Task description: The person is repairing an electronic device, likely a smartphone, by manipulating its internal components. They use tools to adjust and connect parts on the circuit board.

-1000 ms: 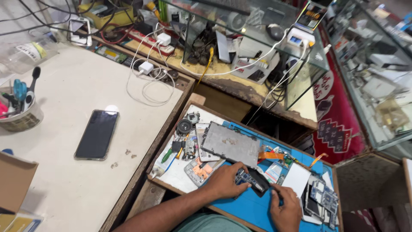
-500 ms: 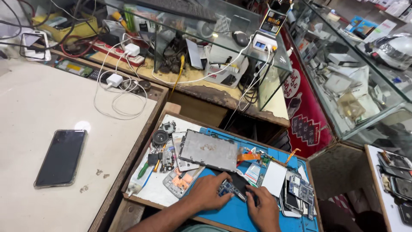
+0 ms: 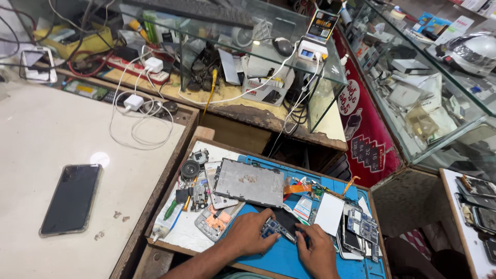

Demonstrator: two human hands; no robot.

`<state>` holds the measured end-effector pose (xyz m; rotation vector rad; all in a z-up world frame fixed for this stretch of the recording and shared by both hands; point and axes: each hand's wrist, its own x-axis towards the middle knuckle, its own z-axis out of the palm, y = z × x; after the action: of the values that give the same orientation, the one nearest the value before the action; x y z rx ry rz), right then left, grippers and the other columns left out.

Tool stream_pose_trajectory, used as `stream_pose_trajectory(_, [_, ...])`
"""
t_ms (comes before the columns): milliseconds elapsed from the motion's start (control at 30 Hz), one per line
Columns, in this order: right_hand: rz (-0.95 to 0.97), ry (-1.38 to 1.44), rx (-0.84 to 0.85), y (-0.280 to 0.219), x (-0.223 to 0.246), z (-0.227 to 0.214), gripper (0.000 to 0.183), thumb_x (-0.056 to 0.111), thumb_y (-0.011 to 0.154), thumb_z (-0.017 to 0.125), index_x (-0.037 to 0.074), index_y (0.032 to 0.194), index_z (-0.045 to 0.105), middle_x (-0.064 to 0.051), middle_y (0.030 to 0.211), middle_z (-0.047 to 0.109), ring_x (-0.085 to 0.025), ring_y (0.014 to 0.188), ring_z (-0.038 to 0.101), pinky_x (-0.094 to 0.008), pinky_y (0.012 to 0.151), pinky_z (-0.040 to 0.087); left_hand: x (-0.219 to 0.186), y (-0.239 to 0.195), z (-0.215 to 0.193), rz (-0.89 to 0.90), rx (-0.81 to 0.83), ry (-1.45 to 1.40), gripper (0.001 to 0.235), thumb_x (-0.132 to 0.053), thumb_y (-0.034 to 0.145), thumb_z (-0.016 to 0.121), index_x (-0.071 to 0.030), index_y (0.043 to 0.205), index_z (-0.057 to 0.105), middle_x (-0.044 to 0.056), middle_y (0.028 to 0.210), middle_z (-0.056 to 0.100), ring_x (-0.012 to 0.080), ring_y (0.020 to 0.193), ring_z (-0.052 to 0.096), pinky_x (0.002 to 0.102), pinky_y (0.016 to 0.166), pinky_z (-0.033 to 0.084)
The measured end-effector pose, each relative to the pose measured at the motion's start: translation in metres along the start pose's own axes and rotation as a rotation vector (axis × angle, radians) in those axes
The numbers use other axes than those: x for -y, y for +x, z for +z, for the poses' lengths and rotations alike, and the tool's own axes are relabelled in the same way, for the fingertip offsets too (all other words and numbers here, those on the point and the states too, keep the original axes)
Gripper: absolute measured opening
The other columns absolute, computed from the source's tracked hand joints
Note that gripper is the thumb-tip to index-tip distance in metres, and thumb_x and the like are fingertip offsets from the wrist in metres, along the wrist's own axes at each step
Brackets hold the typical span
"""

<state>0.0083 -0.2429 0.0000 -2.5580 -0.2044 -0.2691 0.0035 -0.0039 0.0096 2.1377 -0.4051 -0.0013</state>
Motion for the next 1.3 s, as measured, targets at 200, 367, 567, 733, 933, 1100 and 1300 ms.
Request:
stream_pose_trajectory(200, [-0.016,-0.027,-0.004,0.000,-0.017,0.011,0.025,0.020,0.084,0.074,0.018,0.108,0.078,-0.008,0.082,0.066,-0.025,0.073,0.071,-0.038,0.066,0.056,0.001,-0.002,0.004,0.032,-0.042,0.014,0.048,-0.038,0.079,0.080,-0.010,0.114,0.063,0.017,0.072,0.067,0.0388,0.077,0.067,0.051,0.070,0.051])
stream_pose_trajectory(367, [-0.037,-0.041,0.009,0.006,-0.030,0.019,0.034,0.020,0.084,0.071,0.023,0.116,0.079,-0.005,0.089,0.067,-0.020,0.078,0.074,-0.035,0.069,0.059,0.002,-0.001,0.004,0.017,-0.005,0.009,0.047,-0.038,0.081,0.080,-0.011,0.115,0.062,0.015,0.072,0.066,0.0372,0.078,0.067,0.050,0.072,0.051])
stream_pose_trajectory(567, [0.132,-0.097,0.160,0.009,-0.032,0.019,0.040,0.021,0.087,0.068,0.027,0.125,0.076,-0.003,0.091,0.067,-0.015,0.073,0.074,-0.032,0.070,0.060,0.000,-0.001,0.002,-0.002,0.018,0.004,0.046,-0.038,0.082,0.078,-0.011,0.115,0.062,0.012,0.068,0.065,0.0352,0.077,0.068,0.048,0.071,0.051])
stream_pose_trajectory(733, [0.135,-0.097,0.183,0.008,-0.028,0.015,0.040,0.021,0.088,0.067,0.026,0.127,0.075,-0.003,0.089,0.066,-0.014,0.068,0.072,-0.031,0.066,0.059,-0.004,-0.003,0.000,-0.024,0.062,-0.003,0.047,-0.039,0.083,0.076,-0.011,0.118,0.061,0.009,0.062,0.063,0.0320,0.074,0.069,0.046,0.071,0.051])
stream_pose_trajectory(933, [0.125,-0.092,0.181,0.007,-0.021,0.011,0.042,0.018,0.088,0.065,0.026,0.128,0.074,-0.004,0.086,0.065,-0.015,0.066,0.070,-0.032,0.064,0.057,-0.002,0.000,0.001,-0.037,0.095,0.061,0.052,-0.042,0.084,0.078,-0.011,0.122,0.061,0.014,0.082,0.067,0.0321,0.088,0.068,0.046,0.078,0.050])
stream_pose_trajectory(1100, [0.078,-0.032,0.113,0.004,-0.014,0.006,0.044,0.015,0.083,0.067,0.025,0.125,0.075,-0.004,0.086,0.065,-0.018,0.068,0.070,-0.035,0.065,0.056,0.001,0.000,0.004,0.073,0.008,0.010,0.055,-0.042,0.082,0.080,-0.010,0.123,0.062,0.013,0.103,0.068,0.0335,0.099,0.069,0.046,0.085,0.052])
stream_pose_trajectory(1300, [0.084,-0.035,0.120,0.002,-0.006,0.001,0.044,0.015,0.083,0.066,0.025,0.125,0.074,-0.004,0.088,0.064,-0.020,0.069,0.070,-0.036,0.066,0.057,-0.003,-0.004,0.002,0.027,0.017,0.033,0.052,-0.038,0.078,0.081,-0.012,0.120,0.067,0.012,0.112,0.065,0.0322,0.100,0.068,0.044,0.085,0.054])
